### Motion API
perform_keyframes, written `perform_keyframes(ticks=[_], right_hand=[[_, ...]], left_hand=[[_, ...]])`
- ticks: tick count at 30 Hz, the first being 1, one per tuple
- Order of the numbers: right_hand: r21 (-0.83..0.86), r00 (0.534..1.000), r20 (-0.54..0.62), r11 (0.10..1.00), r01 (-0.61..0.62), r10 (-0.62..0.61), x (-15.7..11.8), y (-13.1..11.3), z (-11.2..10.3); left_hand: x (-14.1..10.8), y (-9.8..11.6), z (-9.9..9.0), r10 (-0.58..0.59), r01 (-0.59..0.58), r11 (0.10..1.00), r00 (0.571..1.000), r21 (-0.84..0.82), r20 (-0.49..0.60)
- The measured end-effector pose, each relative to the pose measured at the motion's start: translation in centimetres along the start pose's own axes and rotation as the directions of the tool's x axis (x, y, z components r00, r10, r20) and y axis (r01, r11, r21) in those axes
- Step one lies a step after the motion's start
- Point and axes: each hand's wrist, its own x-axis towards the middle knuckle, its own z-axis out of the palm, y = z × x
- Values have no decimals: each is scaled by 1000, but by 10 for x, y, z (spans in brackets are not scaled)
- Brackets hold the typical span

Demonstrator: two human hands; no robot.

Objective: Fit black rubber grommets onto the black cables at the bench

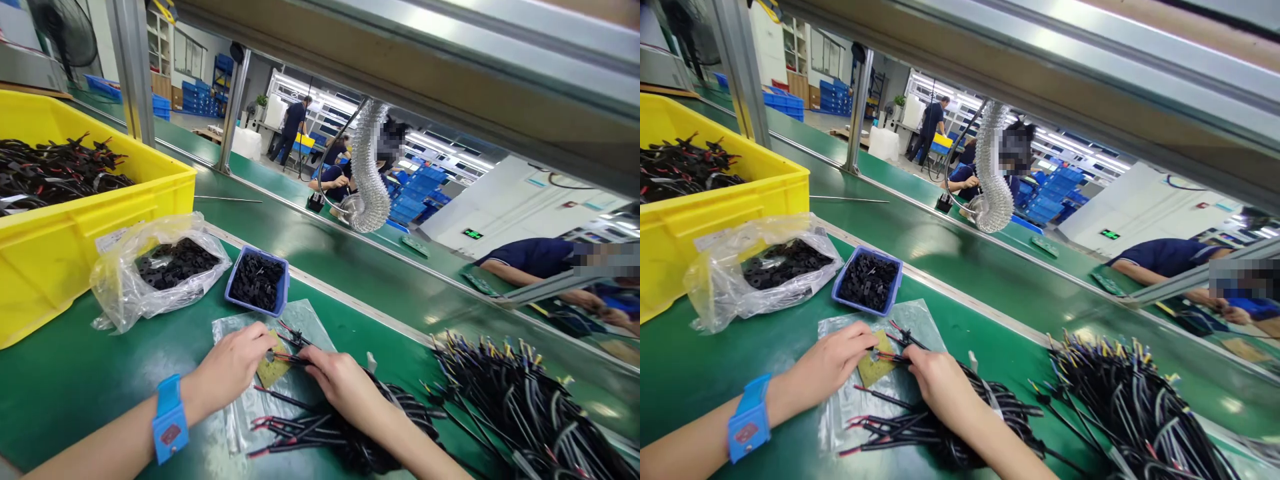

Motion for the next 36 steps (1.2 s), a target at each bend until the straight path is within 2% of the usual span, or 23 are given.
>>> perform_keyframes(ticks=[3,6,8,10,12,15,17,20,24,27,30,33,34,36], right_hand=[[-191,993,54,975,114,-105,4,-7,0],[-366,965,126,893,262,-232,7,-15,1],[-441,944,178,835,330,-278,8,-19,2],[-457,936,203,818,350,-287,8,-20,2],[-374,949,164,874,312,-269,7,-17,1],[-10,985,38,986,168,-167,9,-7,-1],[215,997,27,974,68,-76,13,-1,-1],[276,999,49,961,-19,6,20,4,2],[148,999,-38,989,-32,38,17,-2,6],[17,998,-53,1000,26,-25,7,-12,7],[-168,977,55,963,210,-204,1,-21,8],[-424,909,201,804,418,-366,0,-26,9],[-462,895,225,766,447,-386,1,-26,9],[-400,912,191,820,410,-364,2,-25,9]], left_hand=[[0,-2,1,0,0,1000,1000,23,-26],[1,-7,3,7,-4,998,999,55,-53],[0,-10,5,19,-14,998,997,68,-73],[0,-12,6,32,-25,997,996,72,-86],[0,-13,6,54,-47,996,995,75,-87],[-2,-12,4,106,-99,991,992,93,-74],[-2,-11,3,133,-126,986,989,105,-65],[-3,-11,2,153,-146,981,987,125,-52],[-4,-13,2,163,-151,974,985,171,-58],[-5,-12,2,154,-142,974,987,177,-55],[-5,-11,0,130,-123,979,991,160,-31],[-5,-9,-2,97,-94,982,995,166,-9],[-4,-9,-2,91,-88,981,996,172,-10],[-4,-9,-3,87,-83,982,996,169,-19]])
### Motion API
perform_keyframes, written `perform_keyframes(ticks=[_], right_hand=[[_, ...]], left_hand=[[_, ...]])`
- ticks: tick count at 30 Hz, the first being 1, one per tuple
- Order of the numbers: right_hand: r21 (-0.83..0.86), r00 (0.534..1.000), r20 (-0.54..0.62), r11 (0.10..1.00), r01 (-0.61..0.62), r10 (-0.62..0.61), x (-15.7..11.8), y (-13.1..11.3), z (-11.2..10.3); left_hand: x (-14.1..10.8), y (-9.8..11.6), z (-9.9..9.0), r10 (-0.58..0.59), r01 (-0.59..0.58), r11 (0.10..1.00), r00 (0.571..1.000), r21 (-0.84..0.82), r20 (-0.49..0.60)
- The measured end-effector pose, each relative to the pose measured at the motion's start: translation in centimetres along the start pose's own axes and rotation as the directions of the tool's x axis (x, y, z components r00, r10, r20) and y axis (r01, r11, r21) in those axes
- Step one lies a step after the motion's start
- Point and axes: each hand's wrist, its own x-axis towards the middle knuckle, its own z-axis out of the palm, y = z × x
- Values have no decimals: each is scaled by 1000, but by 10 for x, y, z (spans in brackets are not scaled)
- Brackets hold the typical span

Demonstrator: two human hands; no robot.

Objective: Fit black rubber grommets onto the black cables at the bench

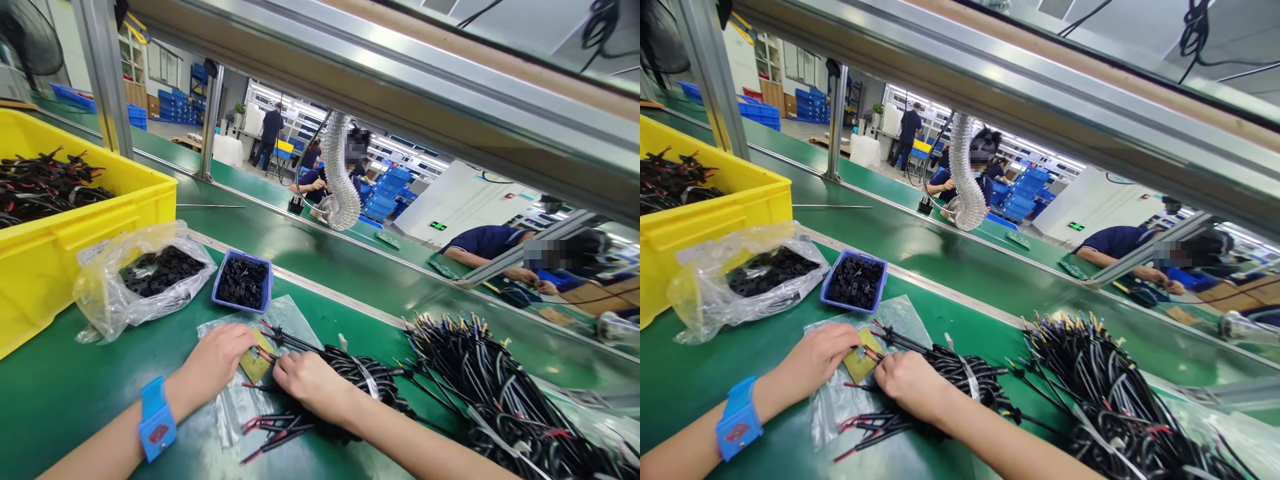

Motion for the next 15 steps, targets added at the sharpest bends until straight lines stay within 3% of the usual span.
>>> perform_keyframes(ticks=[3,6,8,15], right_hand=[[222,982,-66,962,-159,178,-1,6,1],[466,919,-57,825,-321,390,-1,16,1],[592,889,2,716,-370,458,1,23,1],[590,863,28,689,-422,505,9,25,-3]], left_hand=[[0,-1,-1,7,-8,999,1000,-32,-15],[-2,-2,-1,19,-18,999,1000,-50,15],[-3,-2,-1,31,-29,999,997,-32,71],[-2,4,-6,18,-50,985,982,168,186]])
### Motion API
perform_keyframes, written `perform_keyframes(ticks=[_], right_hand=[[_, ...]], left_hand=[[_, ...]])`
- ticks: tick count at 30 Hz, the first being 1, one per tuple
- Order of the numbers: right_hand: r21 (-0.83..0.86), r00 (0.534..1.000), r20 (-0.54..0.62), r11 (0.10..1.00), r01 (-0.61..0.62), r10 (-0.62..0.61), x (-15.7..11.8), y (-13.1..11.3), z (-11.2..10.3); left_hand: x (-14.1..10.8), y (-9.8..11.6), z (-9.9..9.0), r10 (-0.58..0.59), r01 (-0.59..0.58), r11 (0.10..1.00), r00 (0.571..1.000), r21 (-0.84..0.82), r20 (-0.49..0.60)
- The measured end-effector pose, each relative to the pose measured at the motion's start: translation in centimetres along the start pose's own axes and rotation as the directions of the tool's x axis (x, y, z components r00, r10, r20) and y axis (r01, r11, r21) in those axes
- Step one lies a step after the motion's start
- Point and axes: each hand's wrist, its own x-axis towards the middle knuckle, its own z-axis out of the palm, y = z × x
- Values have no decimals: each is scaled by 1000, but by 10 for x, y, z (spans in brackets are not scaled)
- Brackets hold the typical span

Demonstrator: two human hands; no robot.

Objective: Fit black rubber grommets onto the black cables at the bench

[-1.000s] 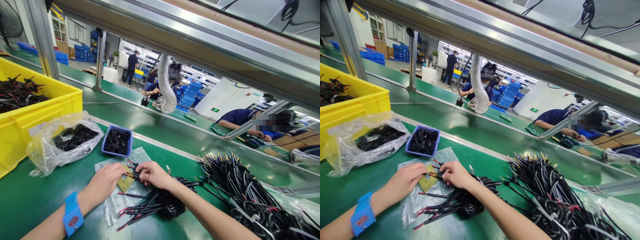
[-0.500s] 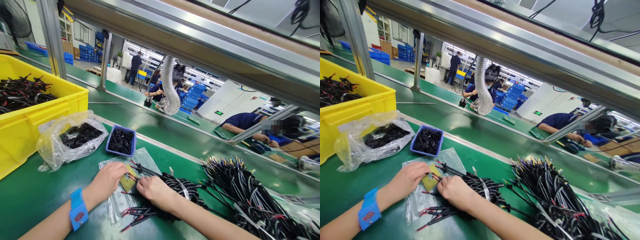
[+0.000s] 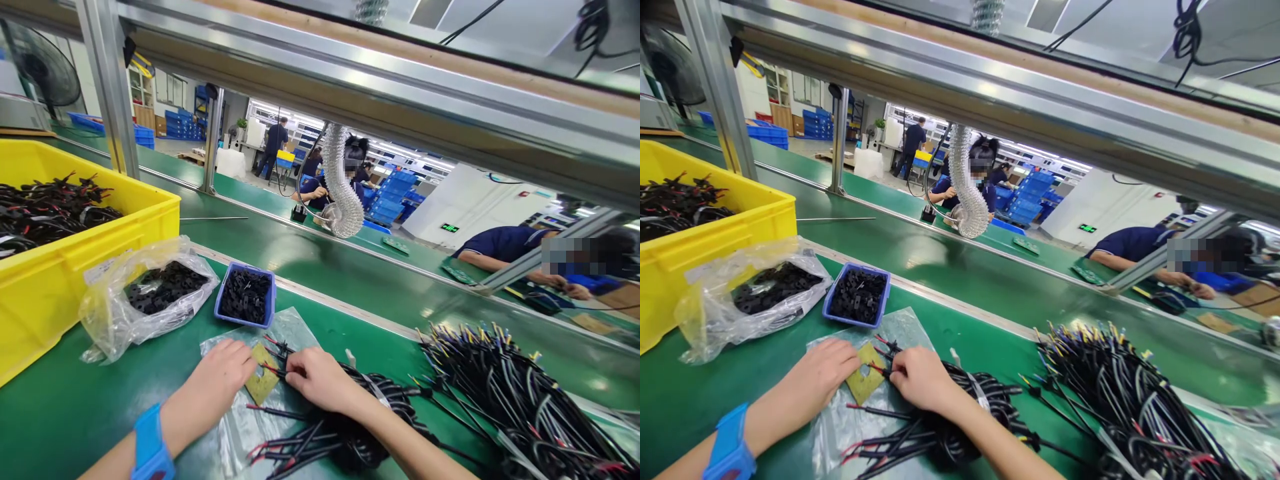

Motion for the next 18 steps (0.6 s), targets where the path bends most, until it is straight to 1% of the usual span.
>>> perform_keyframes(ticks=[3,6,8,10,11,12,14,16,17,18], right_hand=[[4,999,-16,1000,-30,30,0,-4,2],[93,999,0,995,-47,47,1,-3,1],[203,998,37,977,-63,57,1,2,0],[331,995,84,940,-84,59,0,7,-1],[390,993,102,916,-91,55,-1,9,-2],[441,993,112,892,-94,50,-1,10,-2],[519,993,110,850,-87,34,-2,13,-2],[571,995,96,818,-73,23,-3,13,-2],[589,996,89,805,-69,19,-3,13,-2],[604,996,86,794,-65,17,-4,13,-1]], left_hand=[[2,2,-1,-10,9,999,1000,33,6],[2,1,0,-53,53,998,999,-16,-12],[2,0,-2,-112,108,989,993,-106,-36],[4,0,-4,-187,160,944,980,-288,-71],[6,0,-5,-232,181,893,969,-413,-78],[8,-1,-6,-281,197,813,957,-549,-72],[13,-1,-6,-373,221,580,928,-784,-15],[18,-1,-5,-425,231,339,903,-912,71],[20,0,-5,-433,233,242,895,-942,110],[21,2,-4,-434,239,166,889,-957,147]])
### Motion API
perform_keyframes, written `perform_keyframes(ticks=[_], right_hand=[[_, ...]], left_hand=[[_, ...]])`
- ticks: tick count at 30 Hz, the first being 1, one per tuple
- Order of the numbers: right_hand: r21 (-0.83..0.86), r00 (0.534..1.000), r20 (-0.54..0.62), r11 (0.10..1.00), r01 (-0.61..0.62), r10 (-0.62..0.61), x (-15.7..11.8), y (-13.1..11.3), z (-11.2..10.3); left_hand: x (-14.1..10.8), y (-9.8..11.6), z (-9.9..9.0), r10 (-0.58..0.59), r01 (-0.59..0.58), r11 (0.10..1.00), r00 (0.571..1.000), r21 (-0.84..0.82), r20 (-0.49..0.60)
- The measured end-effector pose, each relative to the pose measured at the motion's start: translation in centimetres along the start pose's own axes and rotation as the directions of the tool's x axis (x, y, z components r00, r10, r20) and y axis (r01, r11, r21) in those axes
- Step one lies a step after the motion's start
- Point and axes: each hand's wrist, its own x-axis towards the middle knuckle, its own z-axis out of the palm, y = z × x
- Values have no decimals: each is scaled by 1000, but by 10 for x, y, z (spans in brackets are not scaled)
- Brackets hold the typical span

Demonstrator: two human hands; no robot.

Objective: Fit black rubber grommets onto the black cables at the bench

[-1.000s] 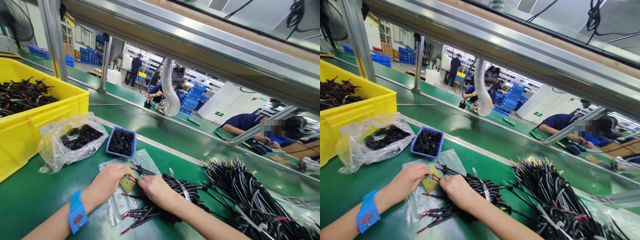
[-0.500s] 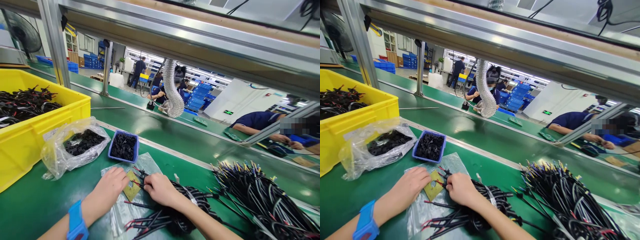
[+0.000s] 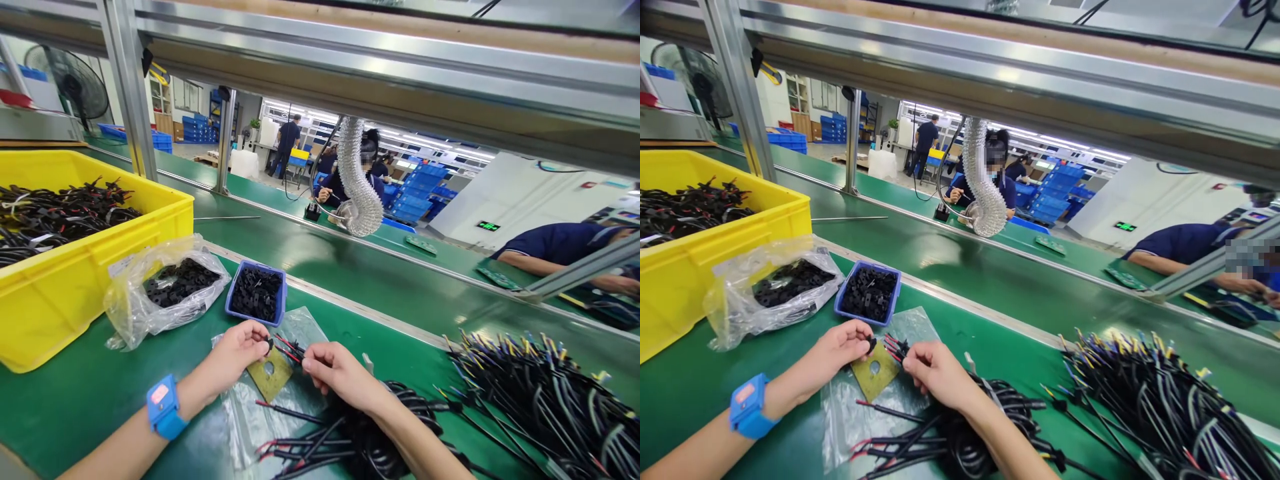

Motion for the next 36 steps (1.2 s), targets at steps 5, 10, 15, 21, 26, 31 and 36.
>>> perform_keyframes(ticks=[5,10,15,21,26,31,36], right_hand=[[47,1000,5,999,0,-1,0,1,1],[60,1000,2,998,8,-8,-1,0,1],[51,1000,1,999,18,-18,-2,1,1],[33,1000,-13,999,26,-25,-2,3,2],[28,999,-24,998,49,-48,-4,2,1],[37,997,-30,997,72,-71,-4,3,1],[37,997,-20,997,69,-69,-5,3,1]], left_hand=[[1,3,11,-104,102,985,995,-142,-9],[2,0,17,-124,118,979,992,-164,-27],[3,-8,19,-92,88,980,996,-177,-17],[6,-16,25,14,-17,997,999,-74,-38],[7,-16,26,34,-35,999,997,-4,-70],[5,-13,23,-20,16,999,994,-44,-104],[2,-12,22,-63,56,991,997,-124,-51]])
